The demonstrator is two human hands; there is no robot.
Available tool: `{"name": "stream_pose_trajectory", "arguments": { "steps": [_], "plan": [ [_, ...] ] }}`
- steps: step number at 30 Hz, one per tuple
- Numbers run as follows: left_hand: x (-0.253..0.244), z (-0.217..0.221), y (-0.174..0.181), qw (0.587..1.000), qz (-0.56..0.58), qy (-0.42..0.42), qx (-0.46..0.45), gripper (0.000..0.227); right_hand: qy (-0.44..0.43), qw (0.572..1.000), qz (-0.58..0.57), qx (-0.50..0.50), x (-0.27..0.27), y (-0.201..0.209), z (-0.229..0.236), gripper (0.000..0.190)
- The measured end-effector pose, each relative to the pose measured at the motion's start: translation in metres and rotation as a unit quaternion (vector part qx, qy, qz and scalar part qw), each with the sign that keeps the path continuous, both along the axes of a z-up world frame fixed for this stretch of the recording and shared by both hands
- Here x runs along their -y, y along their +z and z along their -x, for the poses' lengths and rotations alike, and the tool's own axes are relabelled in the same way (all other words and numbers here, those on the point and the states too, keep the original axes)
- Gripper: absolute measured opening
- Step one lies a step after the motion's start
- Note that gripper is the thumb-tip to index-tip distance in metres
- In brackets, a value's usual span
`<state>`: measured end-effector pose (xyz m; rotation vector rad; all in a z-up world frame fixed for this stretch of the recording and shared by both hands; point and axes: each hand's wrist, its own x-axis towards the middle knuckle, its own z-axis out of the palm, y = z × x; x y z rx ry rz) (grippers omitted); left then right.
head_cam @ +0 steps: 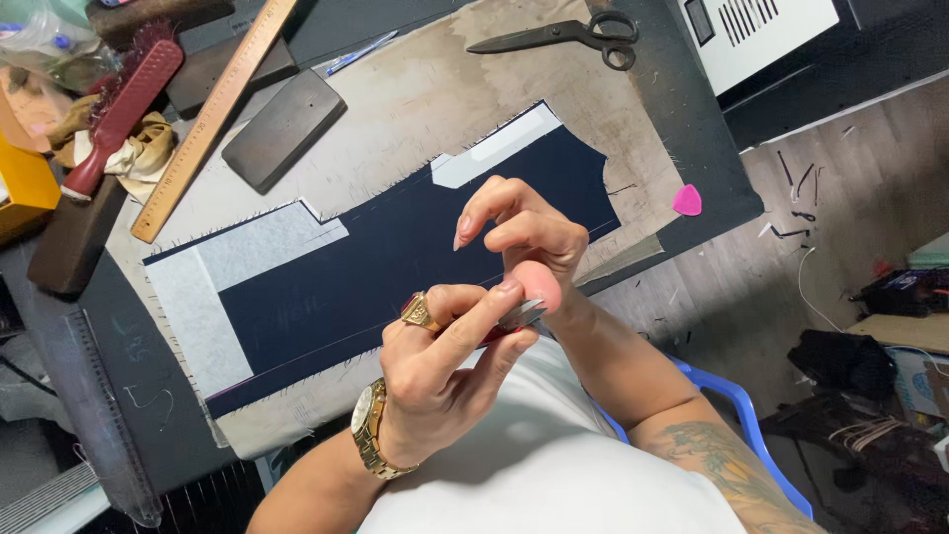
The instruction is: The person marks lines on blue fabric with a small piece of chalk, briefly presses the material with an iron, and then uses large scissors to cut out a pattern while metal weights hold the fabric in place.
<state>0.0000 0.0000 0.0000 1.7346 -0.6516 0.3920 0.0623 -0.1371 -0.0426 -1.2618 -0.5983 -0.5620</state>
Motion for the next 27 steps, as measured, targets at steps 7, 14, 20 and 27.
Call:
{"name": "stream_pose_trajectory", "arguments": {
  "steps": [7,14,20,27],
  "plan": [
    [0.001,0.004,0.001,1.0,-0.005,-0.003,-0.006,0.031,-0.031,0.997,0.036,0.054,0.009,-0.004,-0.006,0.061],
    [0.002,0.007,0.0,1.0,-0.004,-0.01,-0.014,0.027,-0.05,0.996,0.05,0.055,0.008,-0.007,-0.005,0.064],
    [0.002,0.005,-0.007,1.0,0.021,-0.02,-0.001,0.026,-0.04,0.997,0.039,0.048,0.006,-0.008,-0.004,0.065],
    [0.001,0.001,-0.011,1.0,0.031,-0.001,-0.002,0.03,-0.036,0.998,0.039,0.04,0.006,-0.003,-0.004,0.063]
  ]
}}
